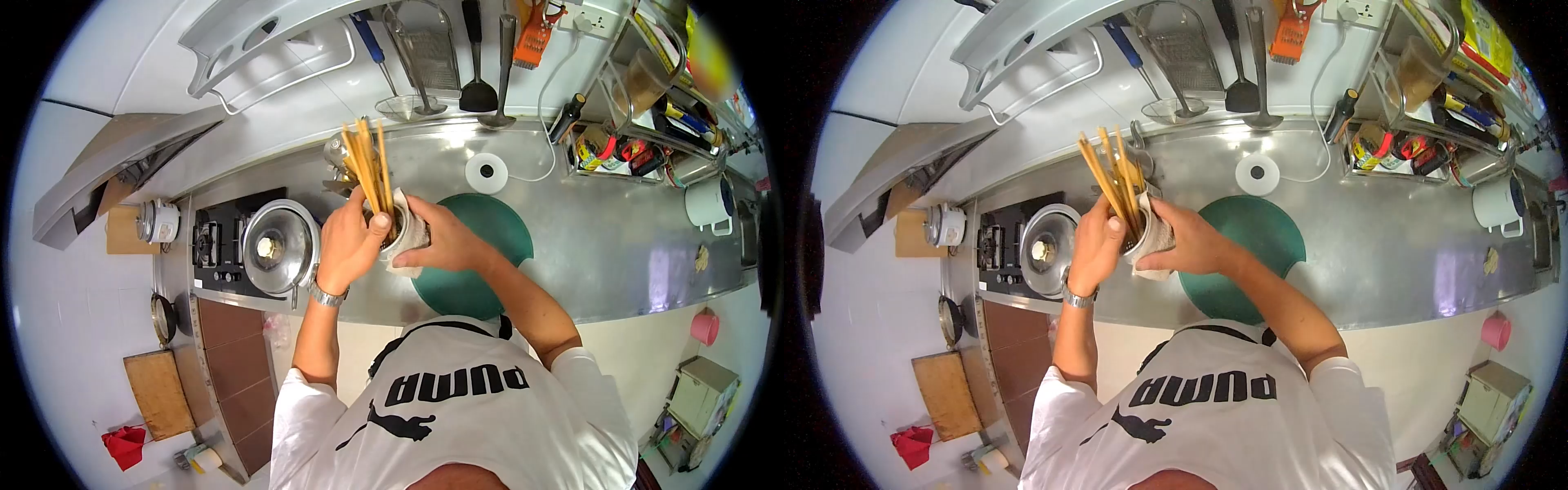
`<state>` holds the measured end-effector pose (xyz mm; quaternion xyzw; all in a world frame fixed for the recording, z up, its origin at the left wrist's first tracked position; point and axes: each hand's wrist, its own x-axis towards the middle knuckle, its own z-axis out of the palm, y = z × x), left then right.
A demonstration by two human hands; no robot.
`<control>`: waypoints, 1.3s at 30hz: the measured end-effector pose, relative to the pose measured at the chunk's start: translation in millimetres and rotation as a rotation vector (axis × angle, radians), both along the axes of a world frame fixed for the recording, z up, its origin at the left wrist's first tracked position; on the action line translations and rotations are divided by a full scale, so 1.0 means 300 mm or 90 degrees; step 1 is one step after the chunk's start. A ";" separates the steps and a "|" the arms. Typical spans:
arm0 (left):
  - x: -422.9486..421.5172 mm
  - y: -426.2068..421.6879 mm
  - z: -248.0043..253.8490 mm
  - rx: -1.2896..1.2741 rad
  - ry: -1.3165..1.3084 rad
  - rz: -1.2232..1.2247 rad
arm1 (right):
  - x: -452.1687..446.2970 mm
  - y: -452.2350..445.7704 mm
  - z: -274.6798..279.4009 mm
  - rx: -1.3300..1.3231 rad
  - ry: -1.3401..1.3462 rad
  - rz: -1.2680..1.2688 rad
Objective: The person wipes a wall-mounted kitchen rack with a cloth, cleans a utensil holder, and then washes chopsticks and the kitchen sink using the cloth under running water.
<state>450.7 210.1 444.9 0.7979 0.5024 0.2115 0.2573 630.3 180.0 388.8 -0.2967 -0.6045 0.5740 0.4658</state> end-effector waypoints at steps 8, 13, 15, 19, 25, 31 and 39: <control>-0.049 -0.036 -0.167 0.018 -0.514 0.069 | -0.009 -0.007 -0.002 -0.044 0.165 -0.104; 0.029 -0.093 -0.255 -0.177 -0.600 0.135 | -0.012 0.003 0.033 -0.004 0.210 -0.154; 0.089 -0.130 -0.212 -0.323 -0.818 0.154 | -0.031 -0.007 0.042 0.044 0.172 -0.149; 0.090 -0.120 -0.220 -0.433 -0.947 0.174 | -0.043 -0.003 0.055 0.069 0.139 -0.165; 0.079 -0.116 -0.218 -0.503 -0.983 0.137 | 0.002 0.024 0.112 0.014 0.050 -0.046; 0.070 -0.103 -0.222 -0.615 -1.015 0.092 | -0.020 0.048 0.079 0.042 0.064 -0.091; 0.050 -0.105 -0.280 -0.812 -1.208 -0.170 | -0.029 0.016 0.078 0.059 0.045 -0.106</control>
